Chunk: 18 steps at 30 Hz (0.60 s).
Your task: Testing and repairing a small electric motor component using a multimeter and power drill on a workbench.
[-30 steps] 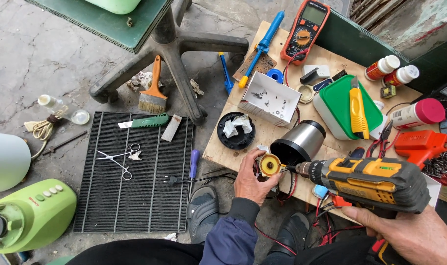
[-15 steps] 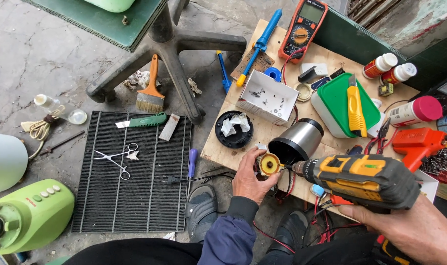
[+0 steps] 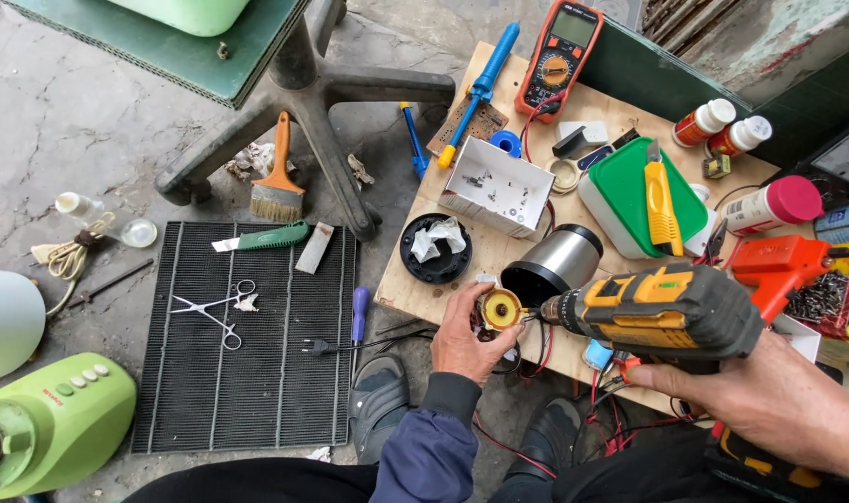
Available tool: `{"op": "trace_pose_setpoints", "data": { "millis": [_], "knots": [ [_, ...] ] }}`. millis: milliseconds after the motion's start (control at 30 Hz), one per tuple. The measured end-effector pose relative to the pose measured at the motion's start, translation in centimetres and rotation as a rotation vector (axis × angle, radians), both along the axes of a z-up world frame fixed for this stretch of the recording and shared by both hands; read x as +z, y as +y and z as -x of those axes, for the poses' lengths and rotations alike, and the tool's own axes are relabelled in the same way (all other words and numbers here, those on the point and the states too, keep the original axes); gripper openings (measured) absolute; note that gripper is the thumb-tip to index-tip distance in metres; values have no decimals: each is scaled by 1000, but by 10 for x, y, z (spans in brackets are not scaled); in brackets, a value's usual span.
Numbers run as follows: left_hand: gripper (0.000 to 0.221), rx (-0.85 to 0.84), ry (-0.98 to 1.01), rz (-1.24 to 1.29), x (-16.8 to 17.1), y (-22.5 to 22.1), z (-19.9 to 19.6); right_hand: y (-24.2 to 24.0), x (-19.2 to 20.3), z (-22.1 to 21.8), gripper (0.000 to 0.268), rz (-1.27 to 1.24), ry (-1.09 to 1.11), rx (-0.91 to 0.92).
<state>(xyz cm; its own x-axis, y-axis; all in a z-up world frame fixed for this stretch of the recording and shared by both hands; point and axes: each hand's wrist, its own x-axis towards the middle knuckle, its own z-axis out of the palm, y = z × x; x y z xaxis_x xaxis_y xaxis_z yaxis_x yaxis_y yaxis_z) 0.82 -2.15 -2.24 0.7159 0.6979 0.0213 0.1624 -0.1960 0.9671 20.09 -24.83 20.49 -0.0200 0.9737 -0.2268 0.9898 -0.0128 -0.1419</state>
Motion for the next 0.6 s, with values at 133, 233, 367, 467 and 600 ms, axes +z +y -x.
{"op": "trace_pose_setpoints", "data": {
  "millis": [133, 233, 367, 467, 600],
  "knots": [
    [69, -5, 22, 27, 3, 1, 0, 1, -1, -1, 61, -83, -89, 130],
    [68, -7, 8, 23, 3, 1, 1, 6, 5, 1, 60, -26, -32, 82],
    [68, -8, 31, 39, 5, 2, 1, 5, 4, -2, 69, -60, -113, 141],
    [68, -3, 27, 31, 3, 1, 0, 0, -1, -4, 78, -109, -194, 205],
    [68, 2, 21, 19, 3, 1, 1, 1, 1, 1, 57, -82, -36, 81]
  ]
}}
